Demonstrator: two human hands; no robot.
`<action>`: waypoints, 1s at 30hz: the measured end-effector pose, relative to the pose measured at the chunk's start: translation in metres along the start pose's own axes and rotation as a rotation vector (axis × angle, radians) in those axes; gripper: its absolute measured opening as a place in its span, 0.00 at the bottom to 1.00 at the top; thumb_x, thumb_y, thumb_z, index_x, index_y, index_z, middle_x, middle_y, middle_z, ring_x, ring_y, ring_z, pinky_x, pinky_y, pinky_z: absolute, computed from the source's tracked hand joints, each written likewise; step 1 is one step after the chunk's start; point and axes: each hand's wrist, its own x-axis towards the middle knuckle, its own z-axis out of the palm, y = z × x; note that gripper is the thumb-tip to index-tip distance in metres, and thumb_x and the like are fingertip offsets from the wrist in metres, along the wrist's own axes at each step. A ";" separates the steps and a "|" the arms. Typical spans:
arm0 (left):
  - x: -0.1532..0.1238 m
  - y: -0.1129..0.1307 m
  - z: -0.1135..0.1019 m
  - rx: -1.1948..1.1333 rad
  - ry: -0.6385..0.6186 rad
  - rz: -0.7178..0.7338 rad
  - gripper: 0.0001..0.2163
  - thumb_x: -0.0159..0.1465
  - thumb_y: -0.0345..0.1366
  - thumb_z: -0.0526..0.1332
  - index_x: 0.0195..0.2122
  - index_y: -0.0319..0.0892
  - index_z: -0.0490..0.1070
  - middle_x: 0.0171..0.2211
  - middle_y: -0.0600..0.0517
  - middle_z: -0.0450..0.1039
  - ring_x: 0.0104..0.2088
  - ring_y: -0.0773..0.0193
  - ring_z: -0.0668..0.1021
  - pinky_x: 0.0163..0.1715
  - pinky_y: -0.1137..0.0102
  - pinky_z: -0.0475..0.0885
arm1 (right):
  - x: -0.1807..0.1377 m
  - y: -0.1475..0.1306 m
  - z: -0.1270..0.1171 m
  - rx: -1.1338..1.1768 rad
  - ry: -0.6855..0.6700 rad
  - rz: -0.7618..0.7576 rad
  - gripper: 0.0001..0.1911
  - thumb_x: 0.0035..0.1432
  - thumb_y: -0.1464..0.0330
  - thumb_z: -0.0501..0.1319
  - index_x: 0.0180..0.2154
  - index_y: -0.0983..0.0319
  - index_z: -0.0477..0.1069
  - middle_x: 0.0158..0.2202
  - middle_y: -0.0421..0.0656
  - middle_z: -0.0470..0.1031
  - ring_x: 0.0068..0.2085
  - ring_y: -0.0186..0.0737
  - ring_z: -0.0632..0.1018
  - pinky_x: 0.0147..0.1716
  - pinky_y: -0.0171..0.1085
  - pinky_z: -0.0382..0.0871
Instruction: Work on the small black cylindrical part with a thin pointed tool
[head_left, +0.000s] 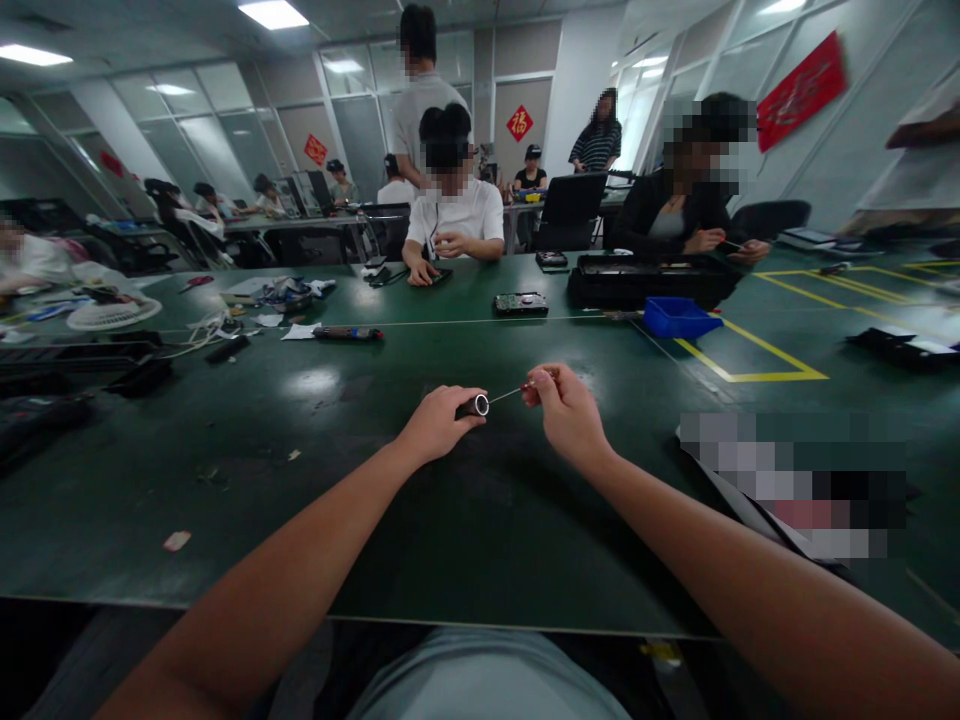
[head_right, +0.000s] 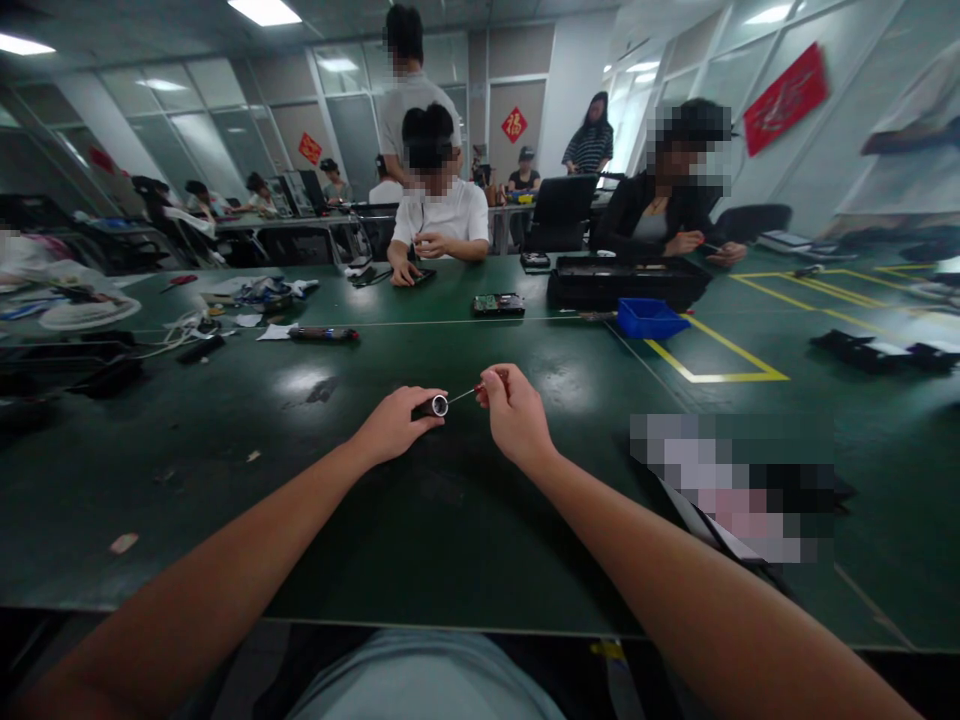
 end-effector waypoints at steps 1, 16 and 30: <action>0.000 0.000 0.000 -0.001 0.001 0.003 0.17 0.63 0.36 0.65 0.54 0.45 0.72 0.47 0.49 0.76 0.46 0.56 0.74 0.49 0.60 0.68 | 0.000 0.000 0.000 0.015 0.011 -0.008 0.13 0.67 0.57 0.52 0.38 0.58 0.68 0.32 0.43 0.76 0.33 0.40 0.77 0.35 0.41 0.71; -0.001 0.000 -0.001 0.013 0.005 0.009 0.18 0.64 0.37 0.64 0.55 0.46 0.71 0.47 0.48 0.76 0.46 0.55 0.74 0.49 0.59 0.68 | -0.002 -0.003 -0.002 -0.085 -0.069 -0.078 0.12 0.67 0.58 0.51 0.38 0.58 0.68 0.32 0.42 0.78 0.35 0.42 0.80 0.38 0.42 0.71; 0.000 -0.001 -0.001 -0.011 0.007 0.007 0.18 0.63 0.35 0.65 0.55 0.45 0.72 0.47 0.48 0.75 0.47 0.56 0.74 0.50 0.60 0.67 | -0.003 -0.004 0.000 -0.112 -0.068 -0.090 0.11 0.67 0.60 0.51 0.39 0.58 0.67 0.32 0.43 0.78 0.35 0.42 0.80 0.38 0.42 0.70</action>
